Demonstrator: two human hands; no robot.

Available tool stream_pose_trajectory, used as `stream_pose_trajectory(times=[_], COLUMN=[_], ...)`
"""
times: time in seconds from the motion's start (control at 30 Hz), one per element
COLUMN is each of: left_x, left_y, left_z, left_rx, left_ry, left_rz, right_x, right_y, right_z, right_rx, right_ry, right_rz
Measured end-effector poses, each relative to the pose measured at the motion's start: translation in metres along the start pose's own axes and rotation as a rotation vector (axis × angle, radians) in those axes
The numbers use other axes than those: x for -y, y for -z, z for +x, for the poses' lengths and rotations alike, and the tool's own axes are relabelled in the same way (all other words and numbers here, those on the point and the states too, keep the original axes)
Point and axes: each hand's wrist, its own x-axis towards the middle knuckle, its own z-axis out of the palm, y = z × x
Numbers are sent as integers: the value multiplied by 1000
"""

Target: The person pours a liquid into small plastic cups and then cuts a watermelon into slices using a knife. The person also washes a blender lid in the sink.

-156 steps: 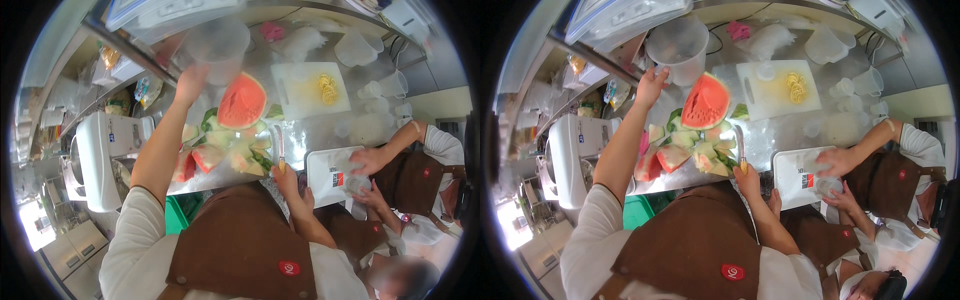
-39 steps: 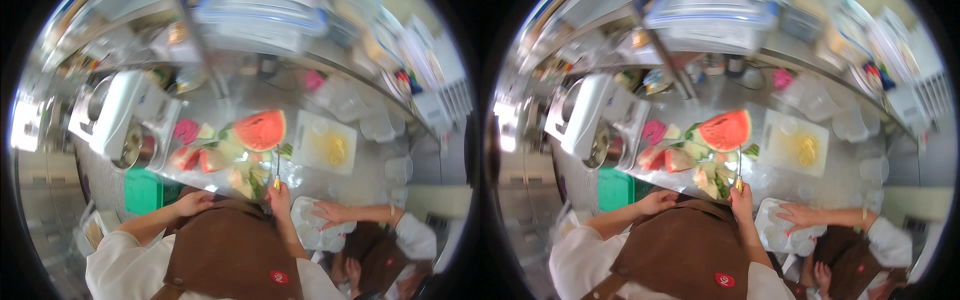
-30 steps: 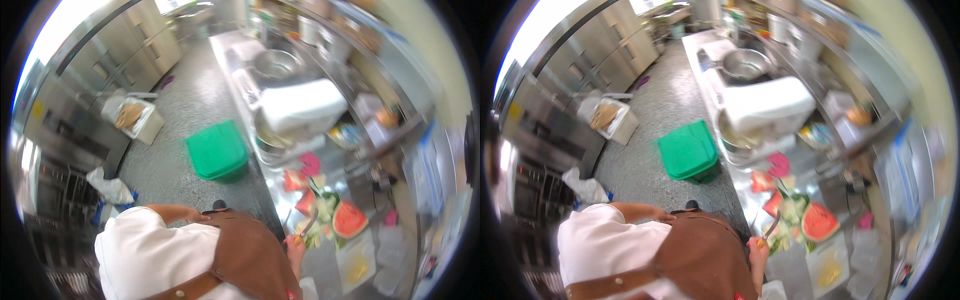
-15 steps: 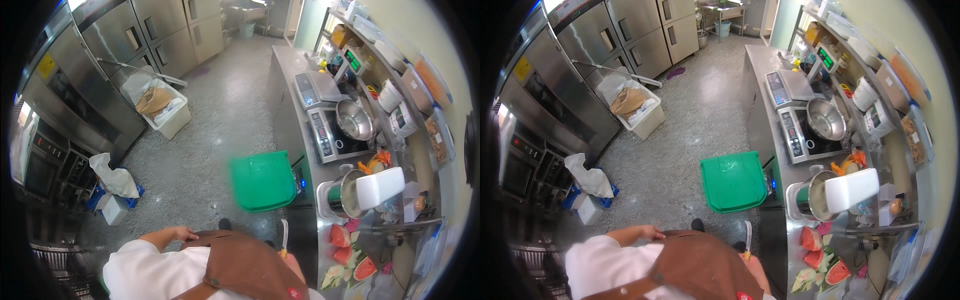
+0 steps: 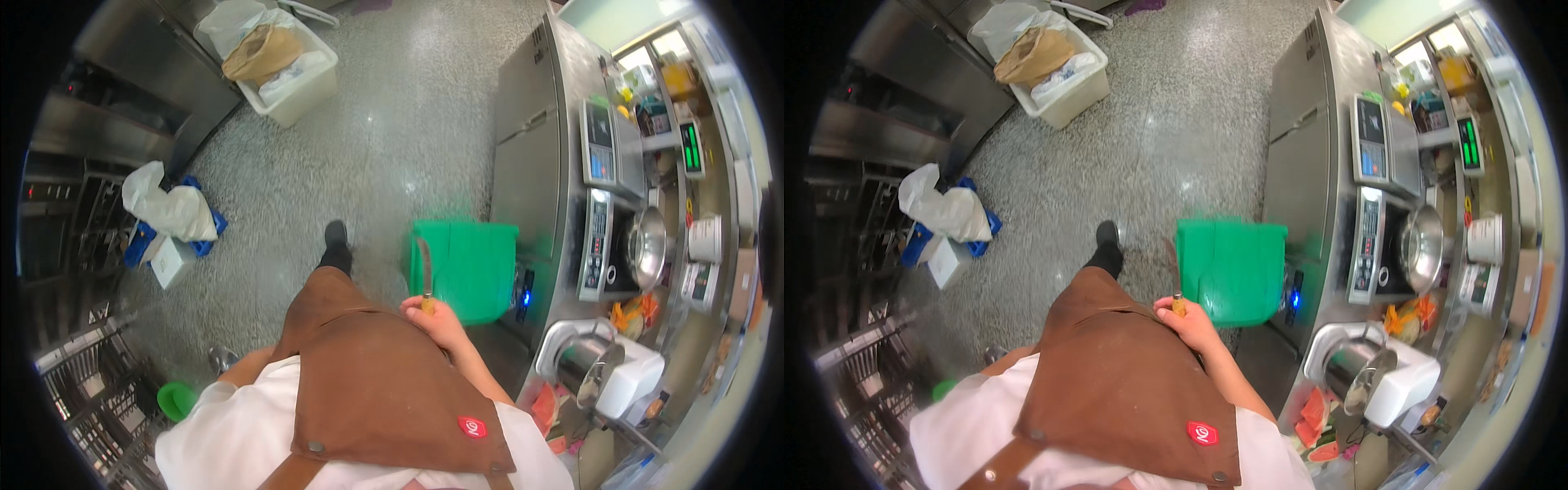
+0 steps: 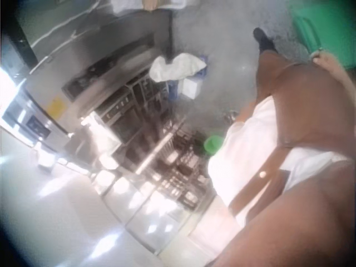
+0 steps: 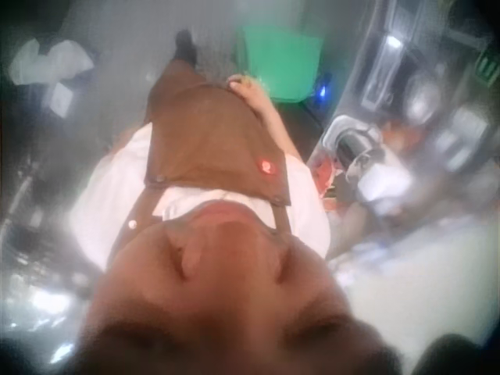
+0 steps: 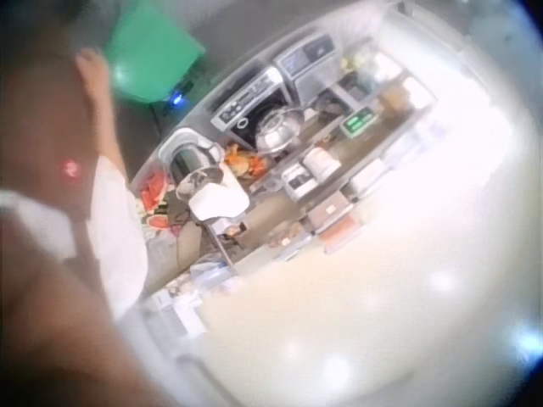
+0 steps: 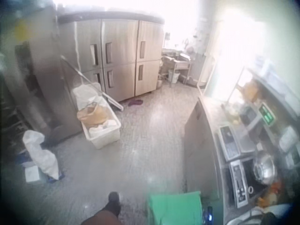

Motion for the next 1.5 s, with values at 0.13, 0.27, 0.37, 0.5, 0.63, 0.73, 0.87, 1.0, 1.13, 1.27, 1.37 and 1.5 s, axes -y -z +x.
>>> stream_pose_trajectory(times=[0.13,0.27,0.37,0.5,0.63,0.73,0.87,1.0,1.13,1.27,1.37,1.5], left_x=[-41,-37,-114,-174,-252,-363,-439,-503,-510,-751,-879,-1044], left_y=[209,435,595,715,773,805,892,992,1141,1367,1526,1677], left_z=[57,107,125,170,213,193,241,352,495,537,539,582], left_rx=[-229,-701,-754,-778,-536,-270,-156,-124,-220,-235,-526,-809], left_ry=[75,-47,-74,-99,-69,-53,-130,-139,-205,-76,-188,-482], left_rz=[-200,-79,-205,-72,37,-215,-151,-75,313,251,44,-40], right_x=[63,114,178,254,389,498,701,844,928,926,996,1061], right_y=[-10,1,27,78,141,182,244,332,403,500,536,630], right_z=[104,173,217,318,443,523,609,695,791,824,855,955], right_rx=[-143,-198,-332,-393,-451,-515,-501,-632,-701,-830,-891,-859], right_ry=[-56,-35,47,-38,86,150,293,452,372,169,83,45], right_rz=[-380,-222,-231,-34,-146,-293,-255,-334,-62,-37,-58,91])
